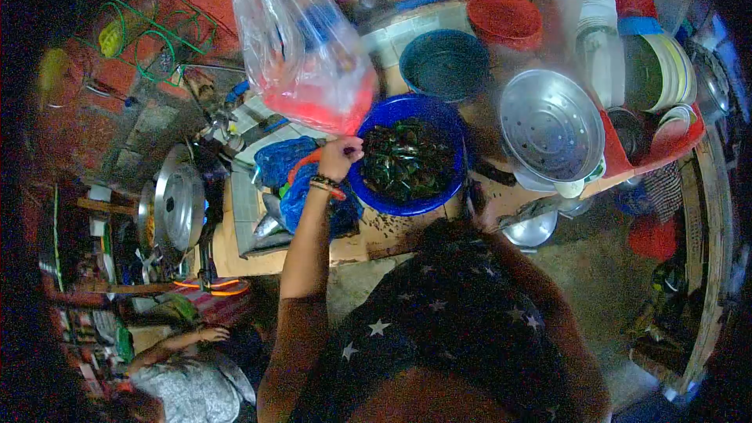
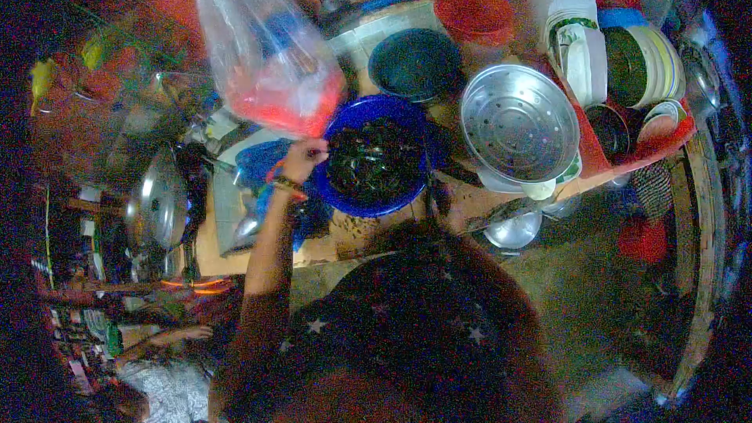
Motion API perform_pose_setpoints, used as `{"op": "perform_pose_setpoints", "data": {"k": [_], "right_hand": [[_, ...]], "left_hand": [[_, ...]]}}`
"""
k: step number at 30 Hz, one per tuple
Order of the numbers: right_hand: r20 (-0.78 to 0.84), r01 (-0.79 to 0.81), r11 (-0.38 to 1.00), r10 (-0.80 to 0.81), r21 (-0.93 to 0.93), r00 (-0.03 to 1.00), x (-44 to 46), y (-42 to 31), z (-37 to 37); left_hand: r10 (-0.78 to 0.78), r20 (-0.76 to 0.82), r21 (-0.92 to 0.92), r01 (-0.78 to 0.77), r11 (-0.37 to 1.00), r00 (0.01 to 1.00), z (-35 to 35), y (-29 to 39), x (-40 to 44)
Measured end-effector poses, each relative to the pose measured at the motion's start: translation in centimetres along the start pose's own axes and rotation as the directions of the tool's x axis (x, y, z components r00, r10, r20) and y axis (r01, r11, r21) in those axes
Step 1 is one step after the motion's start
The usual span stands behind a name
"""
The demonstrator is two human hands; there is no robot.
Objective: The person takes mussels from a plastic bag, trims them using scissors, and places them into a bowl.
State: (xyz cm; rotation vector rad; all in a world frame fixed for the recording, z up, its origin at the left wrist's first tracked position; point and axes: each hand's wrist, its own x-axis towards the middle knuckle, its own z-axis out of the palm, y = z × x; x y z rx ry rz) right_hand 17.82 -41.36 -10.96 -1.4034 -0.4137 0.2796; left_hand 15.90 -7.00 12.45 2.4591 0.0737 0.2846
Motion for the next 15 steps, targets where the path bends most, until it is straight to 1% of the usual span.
{"op": "perform_pose_setpoints", "data": {"k": [1, 2, 3, 4, 5, 6, 7, 8, 9, 10, 11, 12, 13, 14, 15], "right_hand": [[-0.087, -0.153, 0.867, 0.219, 0.475, 0.972, 0.1, 1.4, 0.1], [-0.057, -0.195, 0.505, 0.442, 0.84, 0.895, 0.1, 2.7, -0.1], [-0.055, -0.199, 0.507, 0.443, 0.839, 0.895, 0.1, 0.6, 0.3], [-0.079, -0.228, 0.54, 0.485, 0.81, 0.871, 0.4, -4.5, 1.5], [-0.104, -0.26, 0.572, 0.525, 0.778, 0.845, 0.6, -7.4, 2.1], [-0.1, -0.265, 0.574, 0.525, 0.775, 0.845, 0.6, -7.3, 1.8], [-0.15, -0.135, 0.968, 0.169, 0.214, 0.974, 0.5, -7.1, 1.1], [0.05, 0.171, 0.896, -0.165, -0.41, 0.985, 0.4, -6.9, 0.3], [0.064, 0.178, 0.895, -0.167, -0.409, 0.984, 0.2, -6.1, -0.2], [0.007, 0.212, 0.853, -0.237, -0.477, 0.971, 0.0, -3.9, -0.5], [-0.043, 0.241, 0.806, -0.312, -0.541, 0.949, -0.3, -1.1, -0.7], [-0.088, 0.262, 0.754, -0.389, -0.602, 0.917, -0.4, 1.5, -0.9], [-0.072, 0.277, 0.756, -0.392, -0.592, 0.917, -0.5, 4.3, -1.9], [-0.284, 0.067, 0.988, -0.024, 0.142, 0.958, -0.6, 7.0, -3.2], [-0.163, -0.107, 0.582, 0.391, 0.806, 0.906, -0.4, 8.3, -3.9]], "left_hand": [[-0.001, 0.0, -0.002, 0.001, 1.0, 1.0, -0.5, -0.3, -0.4], [-0.027, -0.014, -0.018, 0.027, 0.999, 1.0, -1.1, -0.5, -0.9], [-0.056, -0.029, -0.034, 0.055, 0.998, 0.998, -1.8, -1.0, -1.4], [-0.071, -0.055, -0.065, 0.067, 0.996, 0.996, -2.3, -2.2, -2.1], [-0.075, -0.059, -0.067, 0.071, 0.995, 0.995, -3.2, -3.4, -2.9], [-0.237, -0.053, 0.041, 0.239, 0.97, 0.97, -4.2, -4.5, -4.0], [-0.394, -0.066, 0.146, 0.399, 0.905, 0.917, -4.7, -4.6, -5.0], [-0.399, -0.075, 0.142, 0.405, 0.903, 0.914, -4.9, -4.6, -6.4], [-0.264, -0.301, 0.312, 0.356, 0.881, 0.916, -5.3, -3.6, -8.1], [-0.082, -0.485, 0.479, 0.343, 0.808, 0.871, -5.8, -3.3, -9.2], [-0.162, -0.448, 0.462, 0.382, 0.8, 0.879, -5.8, -5.4, -10.3], [-0.307, -0.342, 0.401, 0.434, 0.807, 0.888, -5.3, -8.8, -11.3], [-0.432, -0.24, 0.35, 0.492, 0.797, 0.869, -4.5, -12.3, -12.2], [-0.507, -0.183, 0.336, 0.538, 0.773, 0.842, -3.7, -14.8, -13.2], [-0.538, -0.181, 0.331, 0.566, 0.755, 0.824, -2.7, -16.5, -14.2]]}}
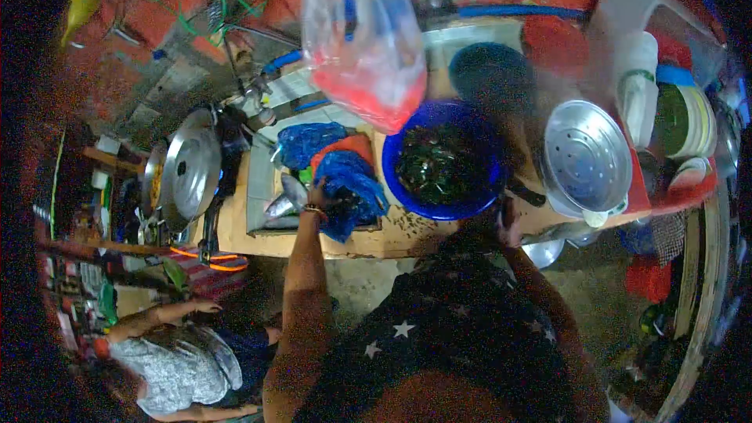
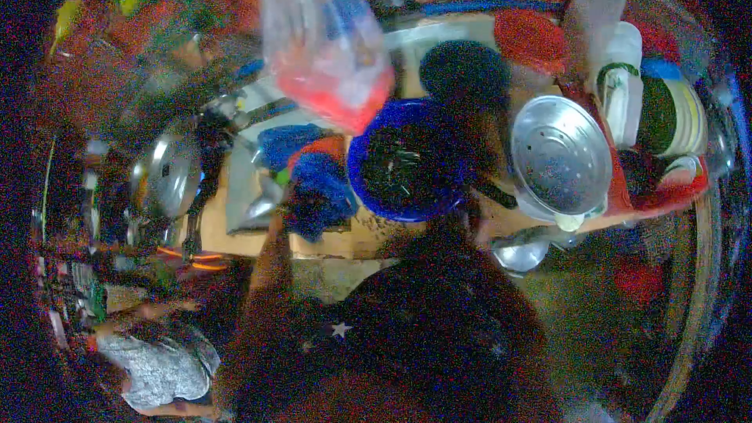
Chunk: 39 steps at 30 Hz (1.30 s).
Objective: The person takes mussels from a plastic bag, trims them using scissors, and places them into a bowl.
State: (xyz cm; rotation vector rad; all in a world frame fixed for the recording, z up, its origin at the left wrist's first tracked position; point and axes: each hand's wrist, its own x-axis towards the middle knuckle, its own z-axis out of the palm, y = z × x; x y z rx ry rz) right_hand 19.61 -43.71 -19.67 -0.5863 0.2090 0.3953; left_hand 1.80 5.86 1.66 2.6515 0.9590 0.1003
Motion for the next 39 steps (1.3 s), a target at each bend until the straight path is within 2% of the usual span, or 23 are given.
{"op": "perform_pose_setpoints", "data": {"k": [4, 5, 6, 7, 8, 9, 10, 11, 14, 15, 18, 19, 21, 23, 25, 26, 28, 30, 32, 34, 35, 37, 39], "right_hand": [[0.307, 0.166, 0.918, -0.051, -0.36, 0.95, 0.7, -1.6, 2.3], [0.123, 0.179, 0.945, -0.15, -0.275, 0.981, -1.3, -1.8, 3.9], [0.126, 0.173, 0.941, -0.142, -0.29, 0.982, -4.0, -3.3, 8.8], [0.224, 0.29, 0.732, -0.189, -0.617, 0.956, -5.6, -4.2, 11.9], [0.334, 0.387, 0.405, -0.196, -0.828, 0.922, -6.1, -4.7, 13.7], [0.338, 0.387, 0.401, -0.19, -0.83, 0.922, -5.8, -4.5, 13.6], [0.145, 0.186, 0.882, -0.135, -0.433, 0.98, -4.6, -3.7, 11.0], [0.018, -0.038, 0.984, 0.035, 0.175, 0.999, -3.5, -3.0, 8.3], [0.172, -0.024, 0.996, 0.008, 0.091, 0.985, 7.7, 0.8, -15.1], [0.187, -0.098, 0.973, 0.058, 0.211, 0.981, 11.8, 1.9, -24.8], [0.355, 0.119, 0.885, 0.055, -0.45, 0.933, 4.1, -2.9, -8.0], [0.36, 0.121, 0.884, 0.057, -0.452, 0.931, 2.1, -2.2, -4.1], [0.531, 0.698, 0.342, -0.466, -0.63, 0.708, -0.3, -1.4, -0.2], [0.545, 0.658, 0.252, -0.395, -0.709, 0.739, -0.8, -2.6, 0.9], [0.538, 0.592, 0.129, -0.299, -0.796, 0.788, -0.9, -3.3, 1.6], [0.535, 0.586, 0.128, -0.29, -0.8, 0.794, -0.9, -3.5, 1.9], [0.546, 0.594, 0.107, -0.29, -0.797, 0.786, -1.3, -3.9, 2.4], [0.572, 0.616, 0.08, -0.293, -0.784, 0.766, -1.0, -4.2, 2.5], [0.627, 0.656, 0.0, -0.29, -0.755, 0.723, -0.7, -4.5, 2.3], [0.744, 0.717, -0.211, -0.275, -0.665, 0.609, -0.5, -4.8, 2.8], [0.752, 0.725, -0.211, -0.266, -0.656, 0.603, -1.1, -4.7, 4.3], [0.485, 0.528, 0.344, -0.209, -0.776, 0.849, -4.2, -4.5, 11.1], [0.427, 0.467, 0.242, -0.201, -0.851, 0.882, -4.0, -5.4, 12.0]], "left_hand": [[-0.127, 0.004, -0.061, 0.127, 0.99, 0.992, 7.7, -6.6, 2.6], [-0.143, 0.012, -0.143, 0.143, 0.979, 0.99, 10.0, -9.0, 4.2], [-0.129, 0.033, -0.323, 0.133, 0.937, 0.991, 14.4, -13.9, 7.1], [-0.096, 0.217, -0.581, 0.208, 0.787, 0.972, 17.9, -17.6, 9.0], [-0.002, 0.215, -0.469, 0.105, 0.877, 0.977, 13.1, -14.0, 7.0], [0.094, 0.212, -0.347, -0.015, 0.938, 0.973, 6.6, -8.6, 4.5], [0.188, 0.207, -0.225, -0.14, 0.964, 0.96, -0.9, -2.1, 1.5], [0.216, 0.344, -0.575, 0.023, 0.818, 0.914, -4.4, 0.6, 0.3], [0.026, 0.434, -0.539, 0.237, 0.809, 0.9, -8.2, 1.1, -0.4], [0.129, 0.272, -0.539, 0.04, 0.841, 0.954, -6.9, -0.7, 0.9], [-0.119, 0.117, -0.373, 0.155, 0.915, 0.986, 0.0, -9.7, 5.6], [-0.056, 0.011, -0.285, 0.056, 0.957, 0.998, 1.1, -10.8, 6.1], [-0.089, -0.09, -0.122, 0.078, 0.989, 0.992, -1.0, -7.0, 4.3], [-0.106, -0.192, 0.043, 0.117, 0.992, 0.976, -5.1, -0.5, 0.8], [-0.151, -0.364, 0.441, 0.313, 0.841, 0.919, -9.1, 4.9, -2.3], [-0.151, -0.366, 0.439, 0.314, 0.842, 0.918, -6.5, 3.0, -1.8], [-0.114, 0.117, 0.14, 0.097, 0.985, 0.987, 0.5, -1.5, -0.2], [-0.144, 0.217, 0.048, 0.137, 0.989, 0.965, 6.2, 0.8, -0.2], [0.057, 0.128, -0.085, -0.046, 0.995, 0.99, 2.6, 10.4, -3.5], [0.082, -0.188, -0.372, -0.148, 0.916, 0.979, 10.0, 12.1, -2.4], [0.071, -0.196, -0.376, -0.142, 0.916, 0.978, 8.3, 13.2, -3.1], [-0.036, -0.167, -0.296, -0.015, 0.955, 0.985, 2.3, 16.4, -4.9], [-0.037, -0.228, -0.333, -0.042, 0.942, 0.973, 3.5, 13.8, -4.4]]}}
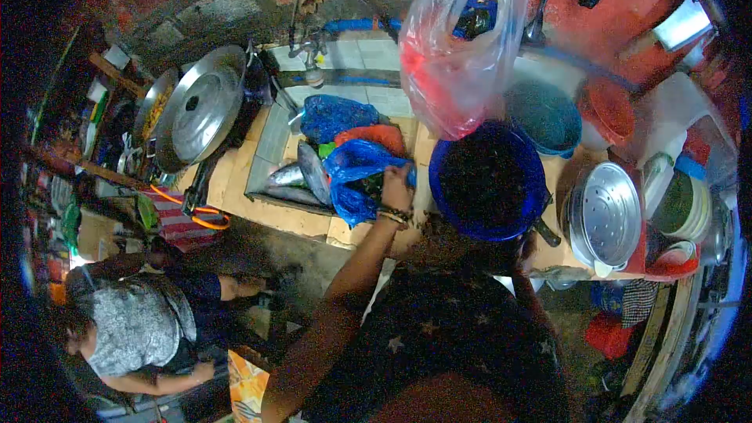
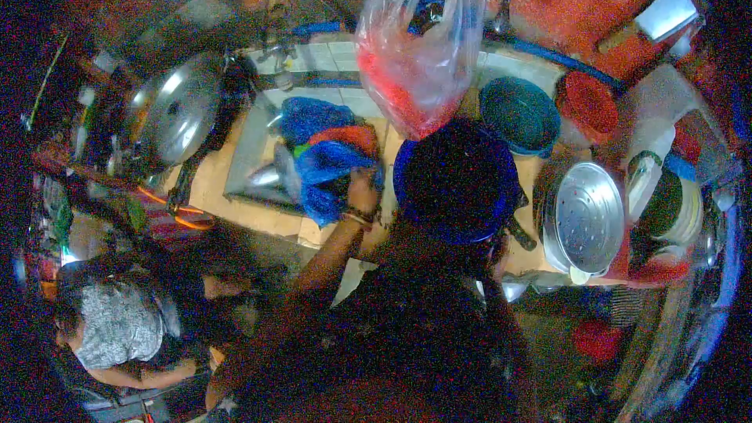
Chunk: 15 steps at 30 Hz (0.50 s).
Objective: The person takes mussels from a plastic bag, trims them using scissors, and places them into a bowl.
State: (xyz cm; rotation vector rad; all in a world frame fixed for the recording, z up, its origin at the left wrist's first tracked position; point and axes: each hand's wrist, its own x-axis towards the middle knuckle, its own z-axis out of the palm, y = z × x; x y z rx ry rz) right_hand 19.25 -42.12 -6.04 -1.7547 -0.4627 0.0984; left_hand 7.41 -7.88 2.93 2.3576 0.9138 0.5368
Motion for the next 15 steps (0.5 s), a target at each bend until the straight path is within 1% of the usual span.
{"op": "perform_pose_setpoints", "data": {"k": [1, 2, 3, 4, 5, 6, 7, 8, 9, 10, 11, 12, 13, 14, 15], "right_hand": [[-0.02, -0.074, 0.99, 0.072, -0.121, 0.997, 0.1, -0.4, -0.2], [-0.023, -0.077, 0.99, 0.075, -0.12, 0.997, 0.2, -2.0, 0.1], [-0.006, -0.075, 0.995, 0.074, -0.064, 0.997, 0.2, -4.5, 0.6], [0.012, -0.071, 0.997, 0.071, -0.01, 0.997, 0.2, -5.8, 0.8], [0.009, -0.071, 0.997, 0.072, -0.012, 0.997, 0.1, -5.7, 0.6], [-0.007, -0.038, 0.999, 0.038, 0.014, 0.999, 0.1, -5.5, 0.6], [-0.022, -0.004, 0.999, 0.005, 0.041, 1.0, 0.1, -5.1, 0.7], [-0.035, 0.029, 0.997, -0.027, 0.068, 0.999, 0.1, -4.8, 0.9], [-0.049, 0.061, 0.994, -0.057, 0.095, 0.997, -0.1, -4.3, 1.0], [-0.063, 0.093, 0.988, -0.086, 0.12, 0.994, -0.3, -3.2, 1.1], [-0.06, 0.089, 0.989, -0.083, 0.119, 0.995, -0.3, -2.2, 0.7], [-0.044, 0.078, 0.995, -0.076, 0.066, 0.996, -0.4, -0.2, 0.0], [-0.031, 0.069, 0.998, -0.069, 0.011, 0.997, -0.5, 0.7, -0.2], [-0.03, 0.068, 0.998, -0.067, 0.009, 0.997, -0.9, 1.6, -0.2], [-0.05, 0.08, 0.991, -0.085, -0.103, 0.995, -1.2, 1.9, -0.2]], "left_hand": [[0.018, -0.054, -0.038, -0.02, 0.999, 0.998, 0.2, -2.0, 0.1], [0.065, -0.22, -0.1, -0.089, 0.991, 0.973, 0.4, -3.6, 0.2], [-0.09, -0.238, -0.23, 0.034, 0.973, 0.967, 0.3, -4.9, -0.2], [-0.162, -0.129, -0.223, 0.13, 0.966, 0.978, -0.8, -5.8, -0.2], [-0.234, -0.021, -0.207, 0.225, 0.952, 0.972, -1.9, -6.7, -0.2], [-0.234, -0.021, -0.208, 0.224, 0.952, 0.972, -1.5, -9.2, 0.1], [-0.018, -0.036, -0.095, 0.014, 0.995, 0.999, 0.2, -13.1, 0.6], [0.197, -0.027, 0.022, -0.197, 0.98, 0.98, 1.3, -15.7, 0.8], [0.215, 0.002, 0.039, -0.215, 0.976, 0.977, 1.8, -17.1, 0.7], [0.103, 0.045, 0.004, -0.103, 0.995, 0.994, 1.9, -17.7, 1.2], [0.001, 0.087, -0.023, 0.001, 1.0, 0.996, 2.0, -18.2, 1.6], [-0.122, 0.112, -0.064, 0.129, 0.99, 0.986, 2.1, -18.5, 2.0], [-0.235, 0.136, -0.107, 0.25, 0.962, 0.962, 2.1, -18.7, 2.5], [-0.332, 0.16, -0.145, 0.354, 0.924, 0.93, 2.2, -18.9, 3.0], [-0.411, 0.169, -0.186, 0.439, 0.879, 0.896, 2.6, -19.2, 3.4]]}}
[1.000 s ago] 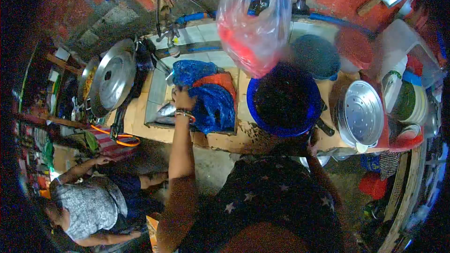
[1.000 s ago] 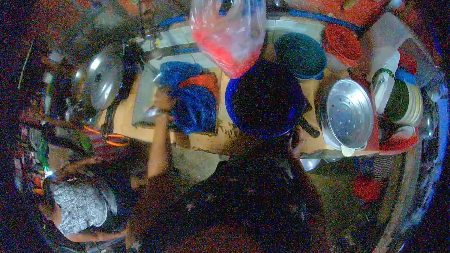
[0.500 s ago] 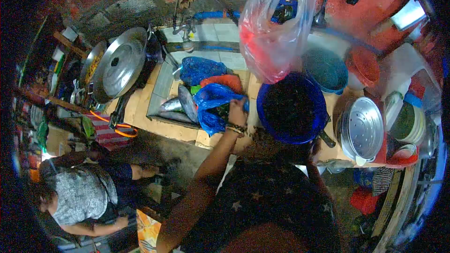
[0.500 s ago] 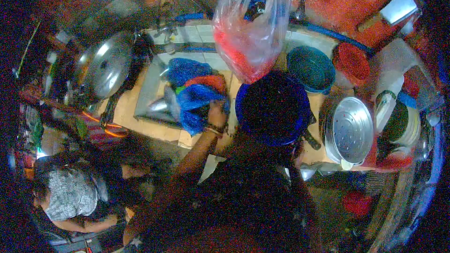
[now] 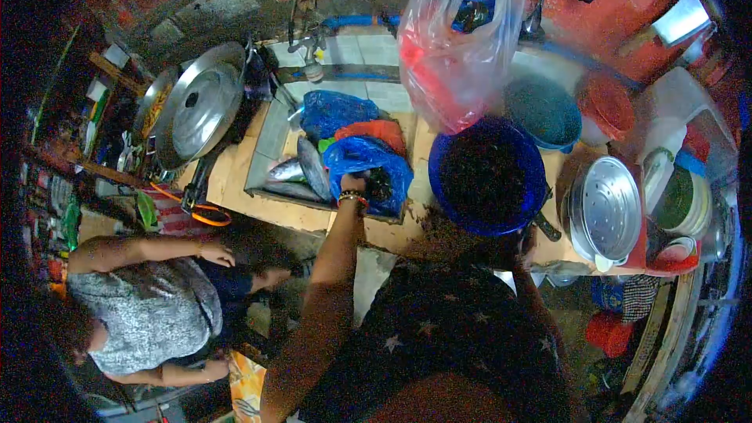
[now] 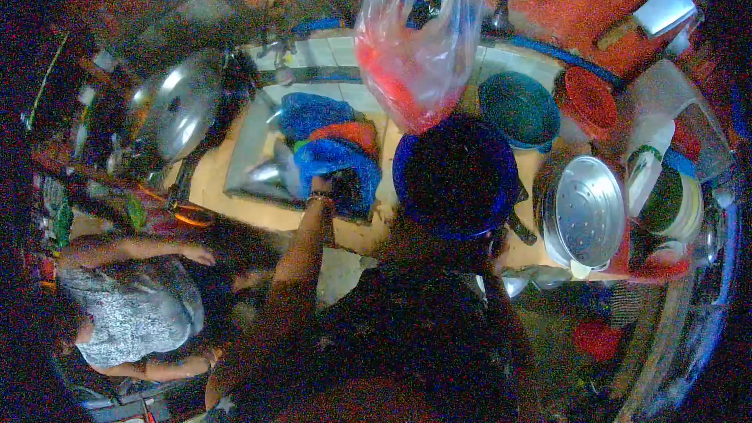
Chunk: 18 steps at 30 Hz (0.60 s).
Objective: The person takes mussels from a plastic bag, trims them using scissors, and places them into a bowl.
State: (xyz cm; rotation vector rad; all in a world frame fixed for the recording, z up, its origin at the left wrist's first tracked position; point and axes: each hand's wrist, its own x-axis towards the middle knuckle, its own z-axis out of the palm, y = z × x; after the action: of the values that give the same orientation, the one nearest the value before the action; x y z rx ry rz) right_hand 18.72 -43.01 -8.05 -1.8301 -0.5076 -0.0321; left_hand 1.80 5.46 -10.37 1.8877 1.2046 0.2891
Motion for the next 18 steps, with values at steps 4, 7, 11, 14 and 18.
{"op": "perform_pose_setpoints", "data": {"k": [4, 7, 11, 14, 18], "right_hand": [[-0.099, 0.073, 0.994, -0.065, 0.085, 0.993, -0.4, 8.3, -0.4], [0.037, -0.001, 1.0, 0.0, 0.021, 0.999, 0.3, 2.2, -0.8], [0.127, -0.227, 0.924, 0.197, 0.306, 0.972, 1.3, -6.8, 0.2], [0.106, -0.162, 0.958, 0.141, 0.237, 0.984, 1.3, -5.3, 0.0], [0.082, -0.121, 0.977, 0.108, 0.174, 0.991, 0.8, -2.1, -0.1]], "left_hand": [[-0.254, 0.098, -0.308, 0.272, 0.912, 0.962, 0.8, -0.2, 1.9], [-0.373, 0.256, -0.499, 0.452, 0.739, 0.892, 1.0, -0.7, 2.8], [-0.437, 0.425, -0.611, 0.608, 0.508, 0.793, 0.0, -1.7, 2.8], [-0.372, 0.496, -0.68, 0.617, 0.395, 0.785, -2.0, -0.1, 0.3], [-0.338, 0.615, -0.613, 0.701, 0.364, 0.713, -4.2, 2.4, -0.9]]}}
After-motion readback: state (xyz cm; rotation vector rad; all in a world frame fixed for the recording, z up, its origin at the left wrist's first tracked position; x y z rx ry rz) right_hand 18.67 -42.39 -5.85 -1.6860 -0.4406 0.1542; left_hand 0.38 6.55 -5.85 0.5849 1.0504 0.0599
